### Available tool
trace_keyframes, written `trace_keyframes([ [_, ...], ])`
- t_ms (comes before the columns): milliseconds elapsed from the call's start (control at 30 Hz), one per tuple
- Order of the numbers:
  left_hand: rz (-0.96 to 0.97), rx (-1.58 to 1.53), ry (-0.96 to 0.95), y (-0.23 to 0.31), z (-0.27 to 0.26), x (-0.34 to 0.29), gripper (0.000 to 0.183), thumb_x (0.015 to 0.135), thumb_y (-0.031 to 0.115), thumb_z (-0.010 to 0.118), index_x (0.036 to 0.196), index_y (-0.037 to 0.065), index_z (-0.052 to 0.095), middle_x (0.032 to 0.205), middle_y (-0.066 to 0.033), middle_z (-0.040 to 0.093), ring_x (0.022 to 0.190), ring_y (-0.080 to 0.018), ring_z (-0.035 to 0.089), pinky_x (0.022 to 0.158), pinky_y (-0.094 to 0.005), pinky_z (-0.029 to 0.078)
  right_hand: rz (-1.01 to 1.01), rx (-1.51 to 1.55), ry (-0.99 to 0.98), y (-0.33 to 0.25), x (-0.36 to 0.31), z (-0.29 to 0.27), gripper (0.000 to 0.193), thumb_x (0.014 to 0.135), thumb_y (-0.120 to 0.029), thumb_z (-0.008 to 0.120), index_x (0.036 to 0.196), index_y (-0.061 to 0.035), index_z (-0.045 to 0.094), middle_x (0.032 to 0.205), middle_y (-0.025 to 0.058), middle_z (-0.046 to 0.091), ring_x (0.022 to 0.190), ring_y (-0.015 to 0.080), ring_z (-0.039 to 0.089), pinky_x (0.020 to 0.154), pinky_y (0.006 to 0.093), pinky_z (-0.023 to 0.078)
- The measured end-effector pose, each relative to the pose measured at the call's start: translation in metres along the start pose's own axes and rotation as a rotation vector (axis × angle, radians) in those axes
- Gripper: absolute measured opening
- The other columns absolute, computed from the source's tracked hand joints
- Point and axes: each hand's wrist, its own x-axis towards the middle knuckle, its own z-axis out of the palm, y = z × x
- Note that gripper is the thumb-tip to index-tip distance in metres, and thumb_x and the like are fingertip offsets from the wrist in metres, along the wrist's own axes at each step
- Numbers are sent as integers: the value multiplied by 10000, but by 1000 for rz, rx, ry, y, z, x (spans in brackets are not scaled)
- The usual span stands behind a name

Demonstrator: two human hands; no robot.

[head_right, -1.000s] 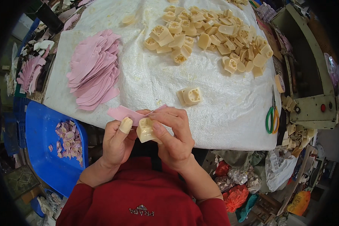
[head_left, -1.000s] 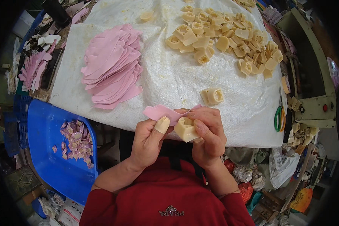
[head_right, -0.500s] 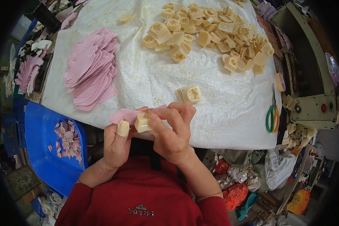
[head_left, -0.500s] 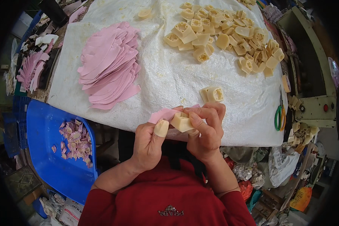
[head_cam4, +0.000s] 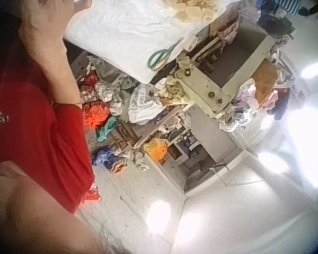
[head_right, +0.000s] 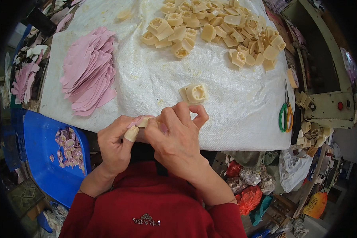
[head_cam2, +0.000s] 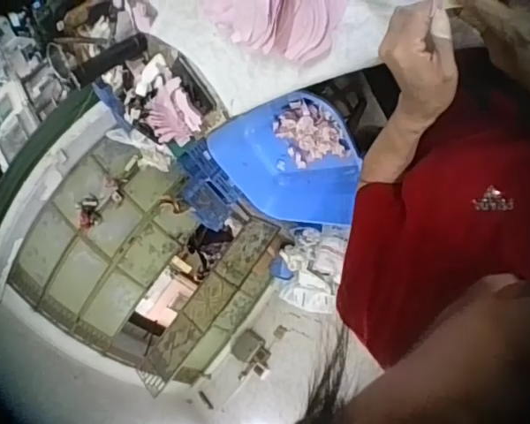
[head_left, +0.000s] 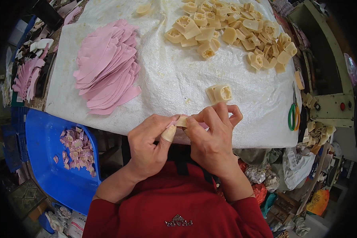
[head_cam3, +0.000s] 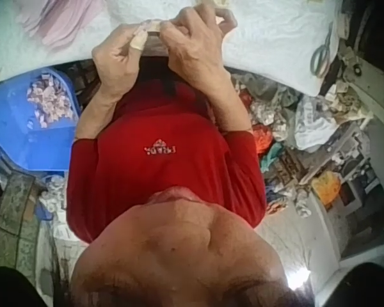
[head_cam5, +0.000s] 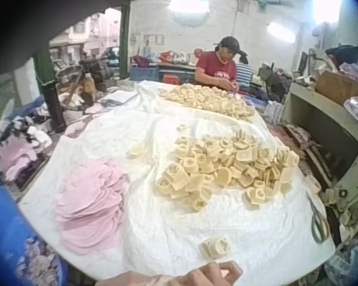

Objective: The recorder is assembling small plastic and fabric shoe components by hand at a workbench.

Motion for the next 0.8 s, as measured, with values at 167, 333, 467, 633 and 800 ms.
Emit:
trace_keyframes([
  [167, 238, 200, 76, 1, 9, 2, 164, 843, 47, 628, 988, -21, 662, 908, -146, 661, 767, -241, 646, 664, -334, 514, 32, 46, 60, 8, -5, 14, 275, 617, -85, 633, 888, -121, 602, 773, 15, 481, 800, 226, 477, 785, 460, 265],
  [333, 206, -46, 63, -21, 6, 4, 171, 821, 37, 661, 988, 6, 673, 846, -97, 630, 693, -204, 579, 620, -304, 482, -11, 336, 199, 16, -5, 17, 311, 615, 1, 666, 904, -100, 609, 766, 26, 506, 759, 230, 478, 766, 418, 288],
  [467, 237, -153, 53, -26, 9, 7, 112, 803, 40, 686, 913, 23, 677, 714, -55, 560, 605, -170, 482, 555, -269, 433, 14, 559, 136, 18, -10, 16, 291, 629, 12, 680, 894, -77, 600, 752, 46, 504, 751, 238, 477, 737, 381, 308],
  [633, 344, -16, 53, -17, 13, 9, 126, 810, 104, 696, 772, 24, 606, 629, -53, 505, 563, -189, 470, 503, -293, 396, 38, 683, 4, 17, -11, 13, 291, 621, 27, 662, 884, -70, 582, 776, 59, 504, 763, 244, 471, 729, 366, 318],
  [800, 395, 12, 44, -20, 12, 13, 176, 827, 121, 682, 727, 34, 566, 594, -63, 476, 516, -196, 447, 459, -318, 353, -28, 615, -75, 13, -5, 7, 296, 616, 20, 663, 887, -67, 581, 813, 50, 528, 786, 238, 479, 739, 358, 330],
])
